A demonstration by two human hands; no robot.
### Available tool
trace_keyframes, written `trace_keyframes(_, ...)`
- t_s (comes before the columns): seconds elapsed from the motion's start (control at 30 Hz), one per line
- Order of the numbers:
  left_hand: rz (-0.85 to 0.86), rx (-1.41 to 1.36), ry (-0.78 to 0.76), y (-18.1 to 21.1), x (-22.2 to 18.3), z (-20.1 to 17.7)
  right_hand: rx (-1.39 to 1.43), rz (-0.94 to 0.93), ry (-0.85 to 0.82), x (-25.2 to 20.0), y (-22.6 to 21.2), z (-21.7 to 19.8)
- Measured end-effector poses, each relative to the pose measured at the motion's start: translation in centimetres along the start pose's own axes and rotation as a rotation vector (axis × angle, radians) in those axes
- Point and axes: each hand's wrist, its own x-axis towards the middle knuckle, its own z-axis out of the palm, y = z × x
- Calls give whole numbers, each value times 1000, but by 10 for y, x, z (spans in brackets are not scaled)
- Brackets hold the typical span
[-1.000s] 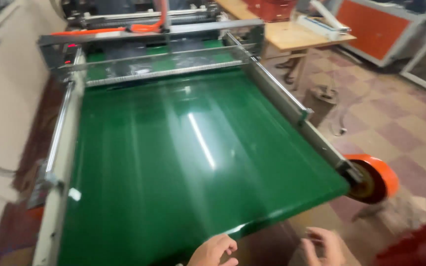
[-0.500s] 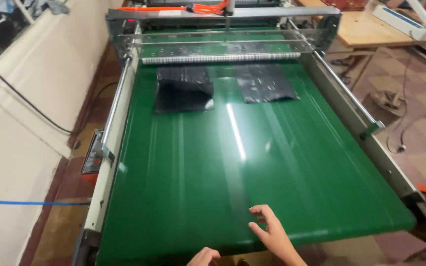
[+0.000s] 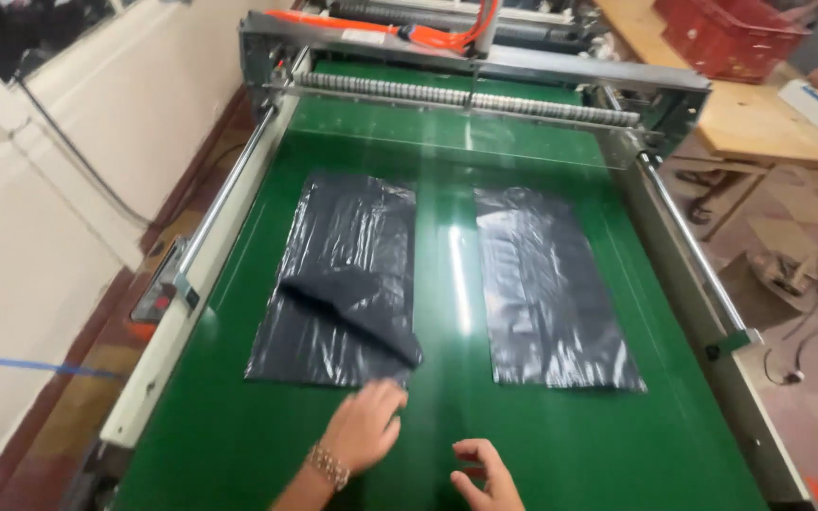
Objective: The person is picking up plastic bags from a conveyor belt, folding them into smaller sizes, and stacking them neatly inside a red plastic crate.
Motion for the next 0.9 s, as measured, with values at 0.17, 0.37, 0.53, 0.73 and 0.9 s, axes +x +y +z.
trace_keyframes(0.17, 95, 599, 23, -55, 110, 41, 114, -29, -72, -5, -15, 6)
trace_keyframes(0.37, -40, 921, -718, -78, 124, 43, 68, -46, -125, 3, -60, 7)
trace_keyframes(0.53, 20, 1083, -874, -66, 80, 10, 9, -48, -116, 8, -73, 30)
trace_keyframes(0.73, 20, 1107, -787, -18, 2, -58, -83, -39, -94, 11, -75, 61)
trace_keyframes(0.9, -129, 901, -538, -59, -91, -26, -59, 113, 37, 2, -74, 72)
